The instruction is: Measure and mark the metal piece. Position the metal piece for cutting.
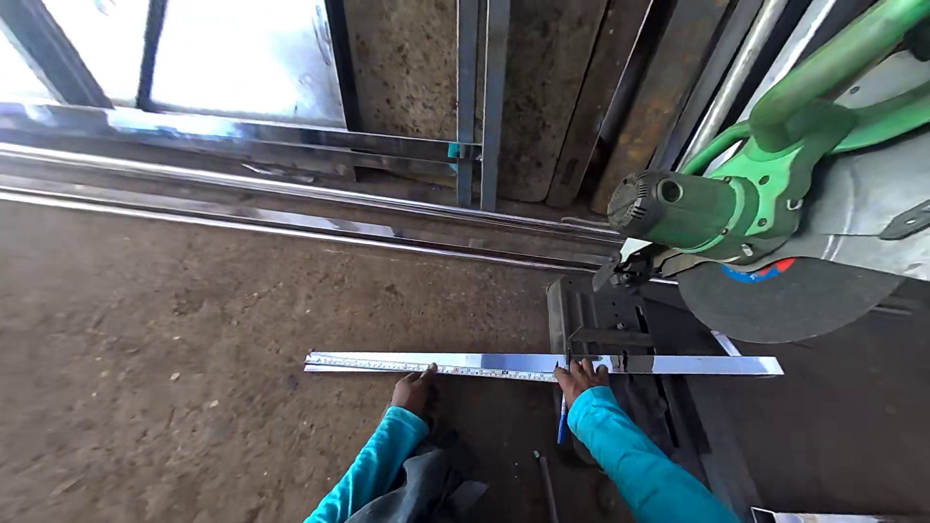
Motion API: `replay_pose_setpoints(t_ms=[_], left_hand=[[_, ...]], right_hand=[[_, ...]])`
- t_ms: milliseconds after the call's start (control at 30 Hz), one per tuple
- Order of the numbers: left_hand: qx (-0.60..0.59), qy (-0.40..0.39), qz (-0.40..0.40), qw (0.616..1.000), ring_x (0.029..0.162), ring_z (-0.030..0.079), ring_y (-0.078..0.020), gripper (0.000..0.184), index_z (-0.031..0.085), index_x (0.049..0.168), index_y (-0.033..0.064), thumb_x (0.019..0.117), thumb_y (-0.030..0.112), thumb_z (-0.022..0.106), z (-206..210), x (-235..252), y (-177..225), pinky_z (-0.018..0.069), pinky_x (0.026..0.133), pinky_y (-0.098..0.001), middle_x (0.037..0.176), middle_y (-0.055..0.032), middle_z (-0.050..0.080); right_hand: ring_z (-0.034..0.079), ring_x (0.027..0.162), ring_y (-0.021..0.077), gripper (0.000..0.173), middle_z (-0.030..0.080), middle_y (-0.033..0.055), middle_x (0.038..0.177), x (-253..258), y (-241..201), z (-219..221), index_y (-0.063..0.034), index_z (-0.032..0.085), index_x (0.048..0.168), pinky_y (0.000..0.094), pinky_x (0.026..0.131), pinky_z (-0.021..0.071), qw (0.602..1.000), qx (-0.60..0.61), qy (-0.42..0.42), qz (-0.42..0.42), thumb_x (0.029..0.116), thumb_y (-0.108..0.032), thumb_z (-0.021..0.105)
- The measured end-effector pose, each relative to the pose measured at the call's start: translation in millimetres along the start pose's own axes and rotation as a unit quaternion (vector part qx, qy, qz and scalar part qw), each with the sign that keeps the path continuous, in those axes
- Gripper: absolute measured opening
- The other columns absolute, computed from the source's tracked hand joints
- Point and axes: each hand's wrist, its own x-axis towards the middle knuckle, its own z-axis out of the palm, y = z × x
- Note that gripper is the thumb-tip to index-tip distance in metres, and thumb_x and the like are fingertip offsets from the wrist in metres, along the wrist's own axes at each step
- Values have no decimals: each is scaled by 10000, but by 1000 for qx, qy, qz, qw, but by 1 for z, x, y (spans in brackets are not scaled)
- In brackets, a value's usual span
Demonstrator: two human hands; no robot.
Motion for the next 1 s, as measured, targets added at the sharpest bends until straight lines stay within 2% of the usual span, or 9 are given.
replay_pose_setpoints(t_ms=[100, 233, 333, 467, 600, 667, 767, 867, 1000], left_hand=[[-130, 50, 6, 990, 800, 699, -257, 474, 532, 1335, -47, 1098, 358, 473, -3, 0, -5, 585, 727, -427, 1029, -212, 695], [-265, 75, 59, 960, 825, 687, -233, 375, 467, 1371, -25, 1106, 241, 456, -9, -5, -7, 588, 730, -419, 1035, -189, 670], [-132, -63, 171, 974, 859, 715, -184, 252, 603, 1177, -83, 1053, 125, 534, -19, -20, -15, 607, 802, -376, 972, -133, 728], [170, -242, 236, 925, 1189, 646, -183, 624, 611, 1340, 4, 846, 363, 742, -36, -27, -24, 499, 1075, -390, 1263, -122, 688], [110, -237, 196, 945, 1119, 690, -243, 568, 582, 1365, 23, 932, 381, 667, -43, -8, -47, 589, 962, -445, 1258, -144, 685], [106, -238, 187, 947, 1049, 701, -227, 470, 582, 1349, -4, 981, 286, 623, -41, -15, -45, 595, 922, -421, 1210, -155, 690], [149, -247, 207, 935, 939, 695, -158, 395, 598, 1318, -26, 1002, 210, 609, -36, -25, -36, 585, 867, -357, 1137, -136, 703], [179, -276, 189, 925, 989, 683, -152, 416, 573, 1338, -21, 992, 207, 621, -33, -34, -24, 571, 904, -347, 1174, -132, 689], [236, -364, 213, 875, 1095, 686, -196, 510, 572, 1360, 9, 965, 320, 661, -38, -52, 28, 554, 985, -402, 1228, -119, 703]], right_hand=[[475, 1358, 486, 457, 573, 250, 1422, -25, -3, 27, -183, 623, 1411, 702, 1061, 355, 992, 51, 93, -62, 989, -32, 535], [555, 1264, 517, 454, 645, 275, 1308, -56, -28, 70, -174, 662, 1385, 708, 988, 410, 980, 103, 132, -106, 967, -22, 572], [495, 1357, 511, 463, 559, 276, 1446, -65, -47, 83, -166, 586, 1467, 677, 1054, 425, 983, 162, 34, -85, 1021, -60, 518], [538, 1317, 504, 528, 457, 269, 1544, -79, -70, 80, -180, 439, 1566, 677, 1042, 444, 969, 218, -107, -53, 1048, -121, 518], [556, 1322, 448, 550, 573, 244, 1444, -75, -84, 116, -153, 485, 1537, 632, 1110, 418, 933, 341, -110, -34, 1000, -149, 607], [566, 1325, 392, 448, 614, 214, 1404, -70, -90, 139, -122, 577, 1458, 580, 1134, 415, 907, 409, -99, -21, 1012, -160, 603], [553, 1342, 383, 526, 591, 199, 1441, -67, -90, 155, -130, 549, 1486, 574, 1146, 404, 912, 400, -89, -39, 979, -204, 665], [552, 1335, 411, 525, 596, 213, 1427, -74, -81, 131, -141, 518, 1511, 588, 1133, 413, 935, 350, -41, -51, 1000, -200, 623], [690, 1097, 380, 383, 693, 214, 1223, -97, -70, 72, 11, 632, 1274, 530, 956, 559, 878, 408, 229, -103, 920, -129, 675]])
